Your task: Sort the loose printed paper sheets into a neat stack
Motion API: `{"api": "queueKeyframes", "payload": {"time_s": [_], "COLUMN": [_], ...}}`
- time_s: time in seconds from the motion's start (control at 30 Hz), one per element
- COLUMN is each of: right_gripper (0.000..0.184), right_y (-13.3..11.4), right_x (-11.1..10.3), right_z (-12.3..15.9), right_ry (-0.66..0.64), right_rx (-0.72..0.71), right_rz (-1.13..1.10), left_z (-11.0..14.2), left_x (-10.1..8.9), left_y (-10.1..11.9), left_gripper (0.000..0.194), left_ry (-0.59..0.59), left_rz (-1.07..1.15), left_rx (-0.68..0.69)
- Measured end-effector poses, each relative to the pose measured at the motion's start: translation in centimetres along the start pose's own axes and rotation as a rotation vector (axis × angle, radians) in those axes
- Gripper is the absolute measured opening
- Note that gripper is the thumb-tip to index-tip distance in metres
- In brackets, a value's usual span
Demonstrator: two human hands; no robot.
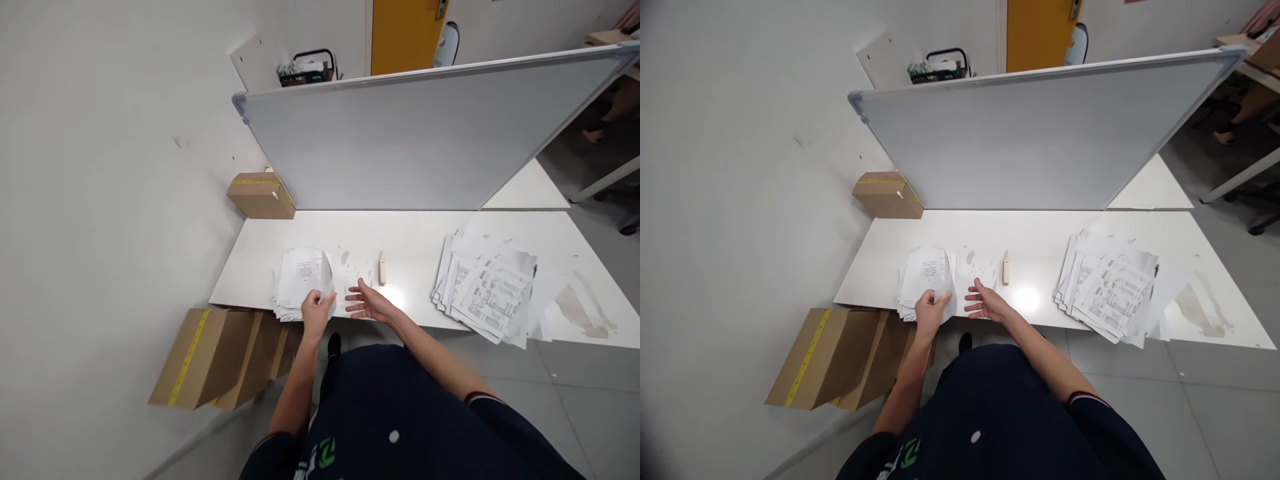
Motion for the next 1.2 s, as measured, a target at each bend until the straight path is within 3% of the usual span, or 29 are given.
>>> {"api": "queueKeyframes", "payload": {"time_s": [0.13,0.23,0.33,0.43,0.53,0.67,0.83,0.97,1.07,1.2], "right_gripper": [0.057,0.051,0.051,0.047,0.037,0.020,0.026,0.032,0.036,0.040], "right_y": [0.1,0.8,1.6,1.9,1.7,2.0,3.5,4.3,3.9,2.6], "right_x": [0.4,0.1,-0.8,-1.3,-1.8,-4.2,-6.4,-5.6,-4.4,-2.8], "right_z": [0.7,1.2,1.7,2.2,2.5,2.2,1.5,1.3,1.3,1.2], "right_ry": [-0.061,-0.092,-0.063,-0.053,-0.058,0.086,0.250,0.270,0.246,0.126], "right_rx": [0.068,0.087,0.105,0.082,0.013,-0.048,-0.065,-0.074,-0.103,-0.199], "right_rz": [-0.136,-0.159,-0.166,-0.178,-0.173,-0.103,-0.127,-0.180,-0.219,-0.309], "left_z": [3.1,4.7,5.3,5.3,5.3,4.5,1.3,0.7,2.0,5.1], "left_x": [3.9,6.4,7.4,7.4,7.1,5.7,0.6,-0.1,0.8,2.8], "left_y": [1.2,-0.2,-1.8,-2.7,-3.6,-3.8,-0.6,0.5,-1.7,-7.4], "left_gripper": [0.033,0.027,0.028,0.032,0.030,0.031,0.038,0.044,0.044,0.040], "left_ry": [-0.178,-0.296,-0.344,-0.342,-0.308,-0.211,-0.009,-0.004,0.070,0.176], "left_rz": [-0.074,-0.010,0.080,0.139,0.324,0.600,0.740,0.829,0.812,0.682], "left_rx": [0.048,-0.053,-0.127,-0.149,-0.267,-0.441,-0.290,-0.233,-0.288,-0.542]}}
Point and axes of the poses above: each hand's wrist, its own z-axis away from the middle knuckle, its own x-axis out of the palm, y = z × x, the point moved 10 cm from there along -z, towards the middle knuckle, and after that the axes turned 2 degrees about -x, right-handed, at the moved point
